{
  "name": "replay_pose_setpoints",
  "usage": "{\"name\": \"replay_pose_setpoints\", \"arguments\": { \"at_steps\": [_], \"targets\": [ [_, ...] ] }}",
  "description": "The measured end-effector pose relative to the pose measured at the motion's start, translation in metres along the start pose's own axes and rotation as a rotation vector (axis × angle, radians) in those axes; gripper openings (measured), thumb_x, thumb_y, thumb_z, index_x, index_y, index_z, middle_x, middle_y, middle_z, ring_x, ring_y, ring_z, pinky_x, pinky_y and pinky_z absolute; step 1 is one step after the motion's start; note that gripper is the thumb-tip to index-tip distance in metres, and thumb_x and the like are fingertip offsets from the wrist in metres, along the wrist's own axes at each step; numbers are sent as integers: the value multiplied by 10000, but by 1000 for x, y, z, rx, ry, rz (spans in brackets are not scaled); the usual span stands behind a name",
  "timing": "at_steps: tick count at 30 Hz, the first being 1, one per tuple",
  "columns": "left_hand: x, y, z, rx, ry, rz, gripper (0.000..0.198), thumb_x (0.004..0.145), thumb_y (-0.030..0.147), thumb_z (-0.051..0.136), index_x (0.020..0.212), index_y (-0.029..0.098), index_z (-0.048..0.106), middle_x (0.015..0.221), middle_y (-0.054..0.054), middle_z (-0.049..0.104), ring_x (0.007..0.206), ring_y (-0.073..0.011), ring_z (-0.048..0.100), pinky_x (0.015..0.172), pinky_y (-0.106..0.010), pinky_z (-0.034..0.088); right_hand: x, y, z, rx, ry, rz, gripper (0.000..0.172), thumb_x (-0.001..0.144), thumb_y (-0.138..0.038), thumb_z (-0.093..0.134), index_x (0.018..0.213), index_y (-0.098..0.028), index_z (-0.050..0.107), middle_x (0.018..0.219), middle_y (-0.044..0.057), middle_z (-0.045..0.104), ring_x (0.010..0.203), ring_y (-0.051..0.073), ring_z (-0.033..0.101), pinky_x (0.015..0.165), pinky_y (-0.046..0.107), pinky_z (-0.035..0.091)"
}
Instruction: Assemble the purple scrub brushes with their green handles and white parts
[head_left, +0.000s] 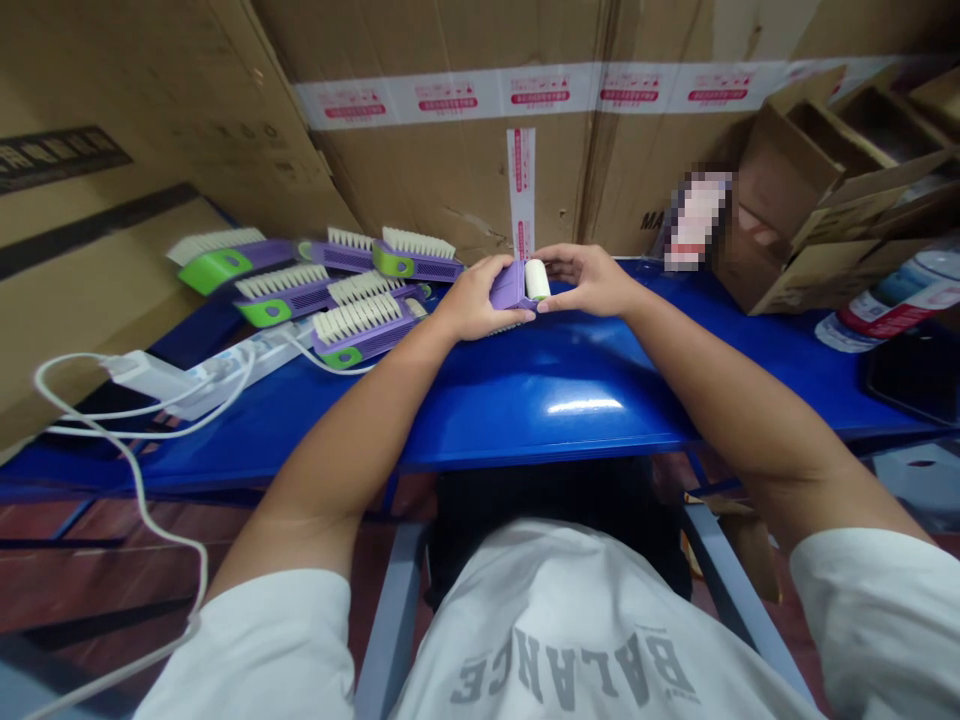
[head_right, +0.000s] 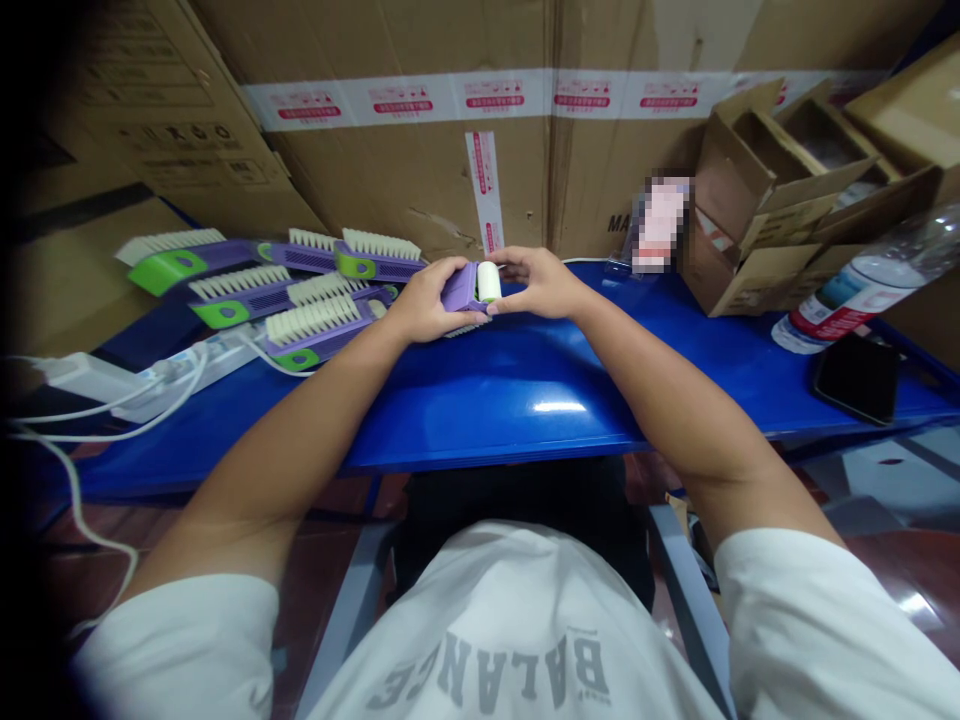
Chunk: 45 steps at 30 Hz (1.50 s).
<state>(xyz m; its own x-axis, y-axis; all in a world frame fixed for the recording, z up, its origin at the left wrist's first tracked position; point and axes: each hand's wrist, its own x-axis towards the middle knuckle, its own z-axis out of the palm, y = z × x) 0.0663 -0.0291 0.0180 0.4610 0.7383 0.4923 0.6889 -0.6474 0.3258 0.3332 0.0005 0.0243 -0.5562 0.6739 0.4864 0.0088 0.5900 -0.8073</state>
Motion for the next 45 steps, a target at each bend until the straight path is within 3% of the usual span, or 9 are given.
{"name": "replay_pose_setpoints", "arguments": {
  "at_steps": [4,15,23,33,45],
  "targets": [
    [0,2,0,-7,1,5,896,796,662,960,1525,229,670,1523,-161,761,1377,-433,724,1199,-555,581,-3,-4,0,-50,-4,-6,884,444,-693,1171,1119,-229,837,1107,72,861,1118,321,828,1147,554,677],
    [0,-4,2,-14,4,43,949,788,722,948,1540,207,681,1553,-176,761,1390,-441,729,1223,-565,569,-4,-10,4,-140,25,-95,869,527,-801,1107,1101,-210,831,1025,51,838,993,258,807,996,437,702],
    [1,-6,3,-45,5,48,1000,768,786,948,1544,205,701,1559,-183,767,1395,-441,735,1223,-561,578,-3,-10,2,-148,16,-94,823,531,-761,1124,1065,-206,834,997,44,824,920,226,760,925,402,688],
    [1,1,0,-69,-13,-9,945,772,711,956,1528,205,702,1555,-169,769,1379,-428,741,1216,-553,578,-3,-6,-1,-53,-17,-16,826,510,-654,1168,1111,-190,842,1059,66,839,1032,269,785,1031,461,678],
    [1,5,-3,-89,-15,-21,908,767,691,961,1495,212,708,1522,-155,782,1343,-419,750,1187,-545,588,-4,-6,-2,-63,-59,-24,785,617,-678,1128,1167,-192,849,1163,100,864,1166,320,816,1149,530,655]
  ]
}}
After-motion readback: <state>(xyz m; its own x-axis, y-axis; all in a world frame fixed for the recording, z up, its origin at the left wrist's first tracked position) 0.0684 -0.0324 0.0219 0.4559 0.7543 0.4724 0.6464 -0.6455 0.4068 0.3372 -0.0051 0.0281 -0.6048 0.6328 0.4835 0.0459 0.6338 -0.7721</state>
